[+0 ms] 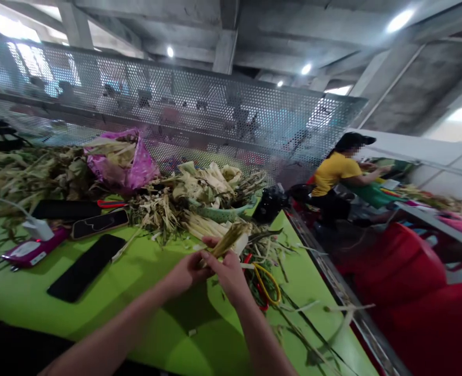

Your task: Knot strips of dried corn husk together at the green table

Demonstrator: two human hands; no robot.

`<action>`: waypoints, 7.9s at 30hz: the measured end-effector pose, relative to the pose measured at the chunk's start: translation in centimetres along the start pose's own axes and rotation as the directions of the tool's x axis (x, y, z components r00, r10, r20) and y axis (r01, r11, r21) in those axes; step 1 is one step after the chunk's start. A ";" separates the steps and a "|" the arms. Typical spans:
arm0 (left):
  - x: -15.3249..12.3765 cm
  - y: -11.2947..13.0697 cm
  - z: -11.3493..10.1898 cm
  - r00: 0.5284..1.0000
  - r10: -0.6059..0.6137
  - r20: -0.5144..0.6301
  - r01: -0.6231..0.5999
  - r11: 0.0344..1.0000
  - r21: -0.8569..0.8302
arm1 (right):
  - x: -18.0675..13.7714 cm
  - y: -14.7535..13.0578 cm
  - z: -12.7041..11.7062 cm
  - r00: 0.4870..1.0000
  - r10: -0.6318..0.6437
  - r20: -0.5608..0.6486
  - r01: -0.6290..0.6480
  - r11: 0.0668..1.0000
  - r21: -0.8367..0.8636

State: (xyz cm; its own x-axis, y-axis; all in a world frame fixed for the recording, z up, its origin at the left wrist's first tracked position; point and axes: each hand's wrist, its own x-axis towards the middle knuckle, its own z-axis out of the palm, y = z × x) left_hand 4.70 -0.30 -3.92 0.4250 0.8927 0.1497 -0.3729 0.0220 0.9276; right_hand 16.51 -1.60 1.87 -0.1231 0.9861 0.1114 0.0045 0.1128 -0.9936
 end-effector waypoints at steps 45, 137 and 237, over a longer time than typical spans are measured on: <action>-2.5 4.3 3.0 0.997 -0.014 -0.077 0.059 0.783 0.619 | 0.5 -1.1 -4.6 0.956 0.048 -0.290 0.025 0.969 0.244; -1.3 5.2 -0.3 0.924 -0.358 -0.135 0.360 0.933 -0.011 | -0.4 -1.0 -1.1 0.988 -0.129 -0.089 0.079 0.901 -0.426; -1.4 5.2 -0.7 0.957 -0.036 -0.289 0.248 0.621 0.744 | -0.3 -0.8 -1.9 0.984 -0.148 -0.101 0.081 0.870 -0.486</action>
State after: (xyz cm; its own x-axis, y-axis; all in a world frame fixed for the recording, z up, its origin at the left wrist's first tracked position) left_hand 1.59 -1.13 0.44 0.1819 0.9833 0.0109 0.4873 -0.0997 0.8675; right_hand 18.44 -1.74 2.68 -0.0215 0.9658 0.2583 0.4764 0.2371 -0.8467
